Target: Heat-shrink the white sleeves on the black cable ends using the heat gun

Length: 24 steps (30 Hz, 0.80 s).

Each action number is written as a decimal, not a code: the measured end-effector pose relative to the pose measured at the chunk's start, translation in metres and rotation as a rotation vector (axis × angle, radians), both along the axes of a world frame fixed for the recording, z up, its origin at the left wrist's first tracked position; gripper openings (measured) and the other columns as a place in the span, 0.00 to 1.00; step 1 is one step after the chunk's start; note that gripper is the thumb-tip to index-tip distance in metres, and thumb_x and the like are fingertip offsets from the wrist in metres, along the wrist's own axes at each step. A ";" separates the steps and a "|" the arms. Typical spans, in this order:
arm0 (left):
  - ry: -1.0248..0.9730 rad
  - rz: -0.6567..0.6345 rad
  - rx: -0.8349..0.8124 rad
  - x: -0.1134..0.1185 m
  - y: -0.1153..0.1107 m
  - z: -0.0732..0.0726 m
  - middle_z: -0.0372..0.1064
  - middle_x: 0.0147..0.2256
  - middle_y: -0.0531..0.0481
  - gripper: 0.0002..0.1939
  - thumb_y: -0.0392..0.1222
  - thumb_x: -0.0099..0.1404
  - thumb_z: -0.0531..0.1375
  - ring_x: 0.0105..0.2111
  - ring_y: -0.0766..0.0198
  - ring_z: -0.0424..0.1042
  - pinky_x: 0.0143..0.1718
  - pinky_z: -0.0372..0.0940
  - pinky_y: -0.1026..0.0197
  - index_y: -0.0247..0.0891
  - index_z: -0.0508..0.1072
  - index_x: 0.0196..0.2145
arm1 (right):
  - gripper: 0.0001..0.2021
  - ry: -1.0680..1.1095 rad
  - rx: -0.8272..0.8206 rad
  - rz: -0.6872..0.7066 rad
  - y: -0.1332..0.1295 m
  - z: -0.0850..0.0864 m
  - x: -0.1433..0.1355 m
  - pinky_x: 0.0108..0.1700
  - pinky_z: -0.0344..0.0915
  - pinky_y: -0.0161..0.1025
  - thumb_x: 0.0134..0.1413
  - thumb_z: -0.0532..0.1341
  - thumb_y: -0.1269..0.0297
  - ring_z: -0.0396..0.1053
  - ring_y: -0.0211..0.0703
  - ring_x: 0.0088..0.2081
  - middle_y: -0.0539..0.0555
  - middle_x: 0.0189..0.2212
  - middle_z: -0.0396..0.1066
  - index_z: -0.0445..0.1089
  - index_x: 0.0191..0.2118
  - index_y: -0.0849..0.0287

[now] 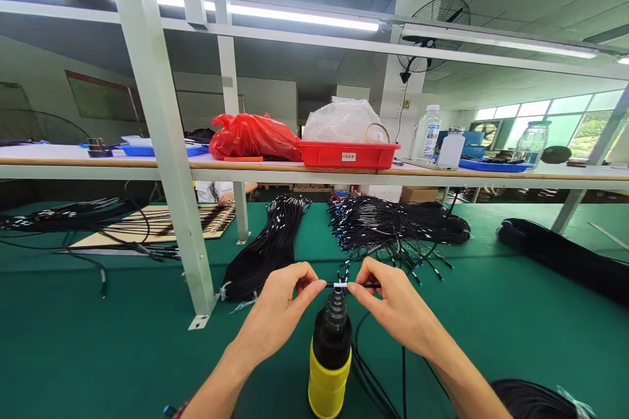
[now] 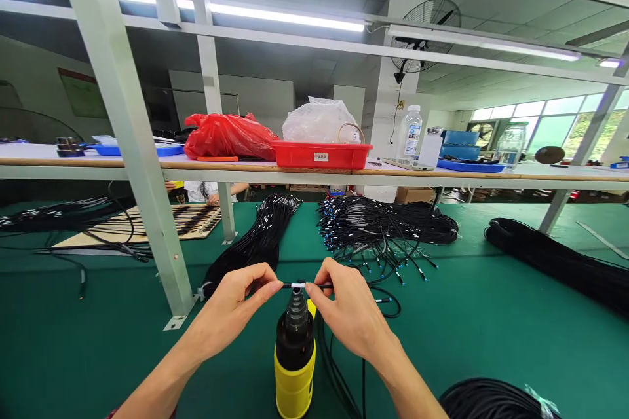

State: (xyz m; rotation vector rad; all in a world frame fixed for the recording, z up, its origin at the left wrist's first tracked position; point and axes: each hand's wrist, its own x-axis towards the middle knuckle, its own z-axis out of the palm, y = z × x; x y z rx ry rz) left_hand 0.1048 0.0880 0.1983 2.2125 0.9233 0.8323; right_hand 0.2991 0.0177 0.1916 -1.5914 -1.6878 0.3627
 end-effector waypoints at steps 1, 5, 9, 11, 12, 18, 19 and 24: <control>-0.007 -0.003 -0.013 0.000 0.000 0.000 0.61 0.26 0.57 0.15 0.50 0.68 0.53 0.28 0.66 0.58 0.29 0.52 0.64 0.39 0.66 0.27 | 0.11 -0.002 -0.006 0.012 -0.001 0.000 0.000 0.32 0.57 0.37 0.62 0.54 0.59 0.61 0.41 0.31 0.48 0.27 0.67 0.62 0.29 0.56; -0.025 -0.002 -0.058 -0.001 0.001 0.003 0.62 0.27 0.57 0.12 0.49 0.66 0.56 0.28 0.66 0.58 0.29 0.53 0.64 0.39 0.68 0.29 | 0.13 -0.050 0.014 0.046 -0.006 0.003 0.002 0.30 0.54 0.36 0.64 0.53 0.62 0.60 0.40 0.29 0.48 0.26 0.66 0.67 0.30 0.57; 0.008 0.006 -0.061 0.000 0.001 0.005 0.61 0.25 0.56 0.19 0.54 0.68 0.51 0.26 0.66 0.57 0.26 0.51 0.64 0.39 0.68 0.28 | 0.13 -0.064 0.060 0.051 -0.007 0.007 0.002 0.29 0.53 0.36 0.64 0.54 0.65 0.58 0.38 0.27 0.47 0.23 0.64 0.66 0.27 0.57; 0.053 0.013 -0.042 0.000 0.000 0.004 0.61 0.24 0.56 0.24 0.57 0.70 0.47 0.25 0.65 0.57 0.26 0.50 0.63 0.38 0.68 0.25 | 0.13 -0.063 0.058 0.051 -0.006 0.008 0.002 0.29 0.53 0.36 0.63 0.55 0.65 0.58 0.38 0.27 0.47 0.23 0.64 0.66 0.27 0.57; 0.072 0.013 -0.032 0.000 0.000 0.004 0.61 0.23 0.55 0.25 0.57 0.70 0.46 0.25 0.65 0.58 0.26 0.51 0.63 0.38 0.68 0.24 | 0.12 -0.062 0.053 0.052 -0.006 0.008 0.002 0.29 0.53 0.36 0.63 0.55 0.65 0.58 0.38 0.27 0.47 0.23 0.64 0.67 0.27 0.57; 0.027 -0.021 -0.033 -0.001 0.001 0.000 0.61 0.23 0.56 0.21 0.53 0.70 0.49 0.25 0.66 0.57 0.25 0.50 0.64 0.38 0.68 0.26 | 0.10 -0.030 0.053 0.059 -0.003 0.006 0.003 0.30 0.54 0.35 0.60 0.57 0.66 0.61 0.38 0.28 0.47 0.24 0.65 0.69 0.28 0.57; 0.015 -0.022 -0.038 -0.001 0.001 0.000 0.61 0.24 0.56 0.19 0.53 0.69 0.50 0.25 0.66 0.57 0.25 0.50 0.64 0.38 0.68 0.27 | 0.09 -0.018 0.054 0.058 -0.003 0.006 0.003 0.30 0.55 0.35 0.60 0.58 0.66 0.61 0.38 0.28 0.47 0.25 0.66 0.69 0.28 0.57; -0.018 0.001 -0.015 0.000 0.002 0.000 0.64 0.27 0.56 0.12 0.48 0.67 0.54 0.29 0.64 0.60 0.29 0.54 0.64 0.40 0.70 0.31 | 0.07 0.039 0.053 0.049 0.000 0.002 0.004 0.31 0.56 0.35 0.57 0.60 0.66 0.62 0.38 0.28 0.47 0.24 0.66 0.68 0.27 0.58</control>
